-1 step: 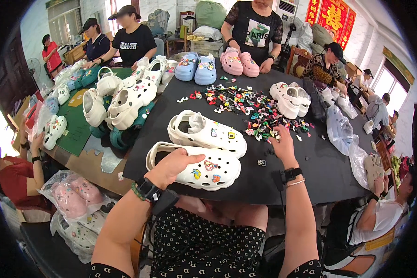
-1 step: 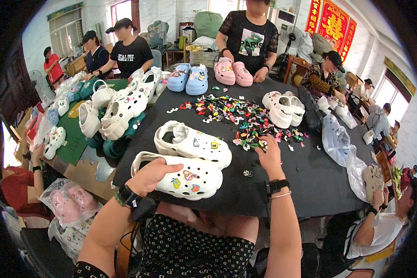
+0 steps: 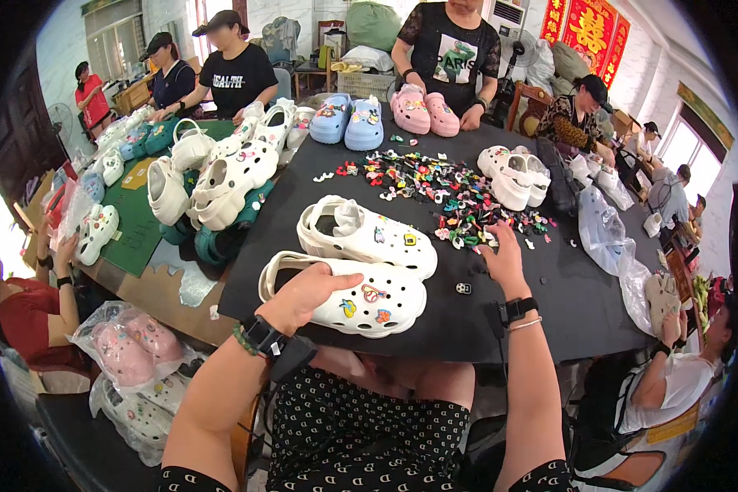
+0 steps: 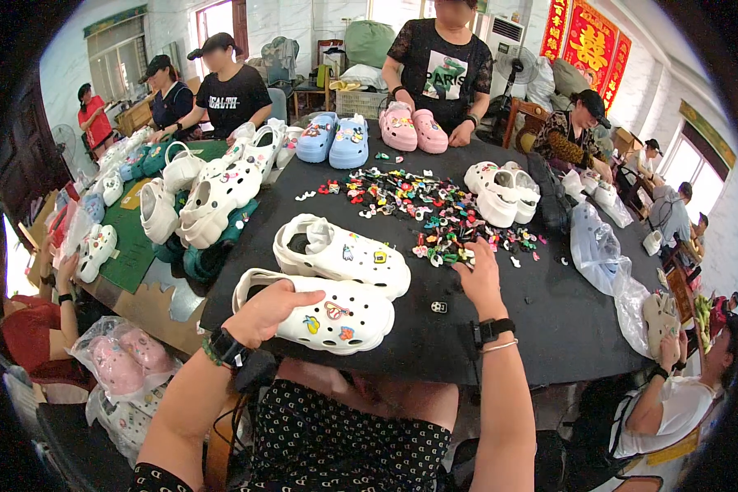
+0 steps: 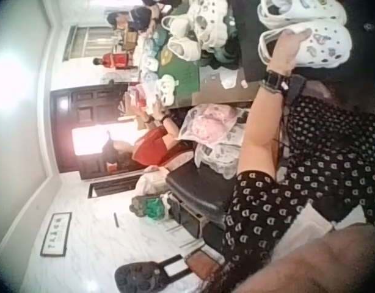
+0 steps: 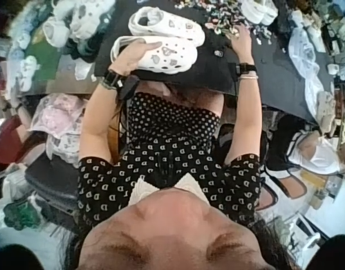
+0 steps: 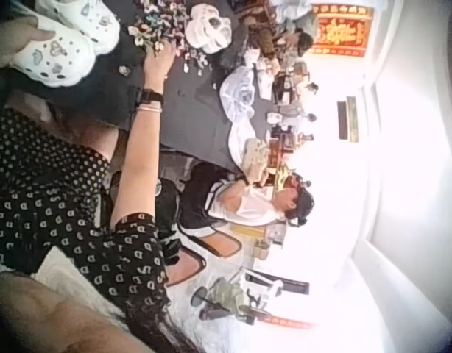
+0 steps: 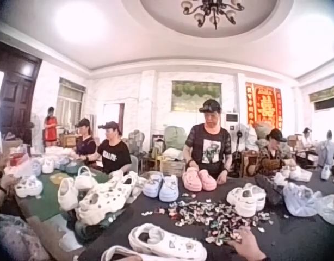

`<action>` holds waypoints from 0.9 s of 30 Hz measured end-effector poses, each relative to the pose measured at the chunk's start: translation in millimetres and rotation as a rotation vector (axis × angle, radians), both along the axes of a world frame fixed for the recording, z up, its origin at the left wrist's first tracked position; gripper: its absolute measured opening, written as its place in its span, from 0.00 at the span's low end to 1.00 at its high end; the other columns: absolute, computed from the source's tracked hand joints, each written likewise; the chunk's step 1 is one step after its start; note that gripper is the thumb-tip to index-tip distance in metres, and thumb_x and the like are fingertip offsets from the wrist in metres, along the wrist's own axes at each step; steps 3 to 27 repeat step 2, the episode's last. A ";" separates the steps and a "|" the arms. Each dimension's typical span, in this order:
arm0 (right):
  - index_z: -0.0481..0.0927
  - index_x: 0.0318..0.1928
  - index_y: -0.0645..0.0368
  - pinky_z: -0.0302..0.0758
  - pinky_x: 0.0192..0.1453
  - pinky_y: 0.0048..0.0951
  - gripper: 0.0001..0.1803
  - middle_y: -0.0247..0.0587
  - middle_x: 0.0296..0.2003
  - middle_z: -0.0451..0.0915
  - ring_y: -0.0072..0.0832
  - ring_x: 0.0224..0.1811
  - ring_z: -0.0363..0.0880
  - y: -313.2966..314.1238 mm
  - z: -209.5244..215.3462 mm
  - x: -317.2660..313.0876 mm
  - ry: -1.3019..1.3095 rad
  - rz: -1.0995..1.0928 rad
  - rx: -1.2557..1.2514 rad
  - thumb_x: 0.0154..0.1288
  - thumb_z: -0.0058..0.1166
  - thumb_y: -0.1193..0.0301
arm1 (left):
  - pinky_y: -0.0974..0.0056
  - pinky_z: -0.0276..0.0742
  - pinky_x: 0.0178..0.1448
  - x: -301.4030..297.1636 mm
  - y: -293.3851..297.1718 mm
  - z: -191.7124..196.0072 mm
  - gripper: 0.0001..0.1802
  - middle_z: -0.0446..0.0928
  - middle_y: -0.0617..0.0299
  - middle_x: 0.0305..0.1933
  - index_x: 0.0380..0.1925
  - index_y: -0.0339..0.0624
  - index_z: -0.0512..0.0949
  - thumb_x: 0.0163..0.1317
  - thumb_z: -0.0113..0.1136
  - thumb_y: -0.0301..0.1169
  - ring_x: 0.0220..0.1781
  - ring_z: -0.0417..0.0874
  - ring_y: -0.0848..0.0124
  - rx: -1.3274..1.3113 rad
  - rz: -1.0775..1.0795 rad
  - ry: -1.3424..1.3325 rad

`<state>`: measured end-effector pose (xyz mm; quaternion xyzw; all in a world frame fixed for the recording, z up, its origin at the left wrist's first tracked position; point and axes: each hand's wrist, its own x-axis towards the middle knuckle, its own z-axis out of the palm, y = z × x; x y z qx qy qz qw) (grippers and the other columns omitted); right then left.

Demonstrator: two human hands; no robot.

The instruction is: The person is decorating shoes by inserting small charms into the holes of foam clogs at a manufacturing or assembly station.

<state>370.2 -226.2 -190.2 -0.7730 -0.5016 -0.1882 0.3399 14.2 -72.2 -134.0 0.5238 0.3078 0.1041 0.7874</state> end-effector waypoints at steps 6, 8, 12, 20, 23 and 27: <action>0.77 0.52 0.60 0.65 0.69 0.44 0.24 0.61 0.62 0.69 0.52 0.66 0.68 -9.4 -1.7 9.8 0.229 0.014 -0.083 0.53 0.67 0.74 | 0.62 0.84 0.50 -0.6 1.2 -2.5 0.20 0.83 0.54 0.51 0.53 0.29 0.76 0.65 0.63 0.31 0.46 0.87 0.66 -0.002 0.003 0.013; 0.77 0.52 0.60 0.65 0.69 0.44 0.24 0.61 0.62 0.69 0.52 0.66 0.68 -9.4 -1.7 9.8 0.229 0.014 -0.083 0.53 0.67 0.74 | 0.62 0.84 0.50 -0.6 1.2 -2.5 0.20 0.83 0.54 0.51 0.53 0.29 0.76 0.65 0.63 0.31 0.46 0.87 0.66 -0.002 0.003 0.013; 0.77 0.52 0.60 0.65 0.69 0.44 0.24 0.61 0.62 0.69 0.52 0.66 0.68 -9.4 -1.7 9.8 0.229 0.014 -0.083 0.53 0.67 0.74 | 0.62 0.84 0.50 -0.6 1.2 -2.5 0.20 0.83 0.54 0.51 0.53 0.29 0.76 0.65 0.63 0.31 0.46 0.87 0.66 -0.002 0.003 0.013; 0.77 0.52 0.60 0.65 0.69 0.44 0.24 0.61 0.62 0.69 0.52 0.66 0.68 -9.4 -1.7 9.8 0.229 0.014 -0.083 0.53 0.67 0.74 | 0.62 0.84 0.50 -0.6 1.2 -2.5 0.20 0.83 0.54 0.51 0.53 0.29 0.76 0.65 0.63 0.31 0.46 0.87 0.66 -0.002 0.003 0.013; 0.77 0.52 0.60 0.65 0.69 0.44 0.24 0.61 0.62 0.69 0.52 0.66 0.68 -9.4 -1.7 9.8 0.229 0.014 -0.083 0.53 0.67 0.74 | 0.62 0.84 0.50 -0.6 1.2 -2.5 0.20 0.83 0.54 0.51 0.53 0.29 0.76 0.65 0.63 0.31 0.46 0.87 0.66 -0.002 0.003 0.013; 0.77 0.52 0.60 0.65 0.69 0.44 0.24 0.61 0.62 0.69 0.52 0.66 0.68 -9.4 -1.7 9.8 0.229 0.014 -0.083 0.53 0.67 0.74 | 0.62 0.84 0.50 -0.6 1.2 -2.5 0.20 0.83 0.54 0.51 0.53 0.29 0.76 0.65 0.63 0.31 0.46 0.87 0.66 -0.002 0.003 0.013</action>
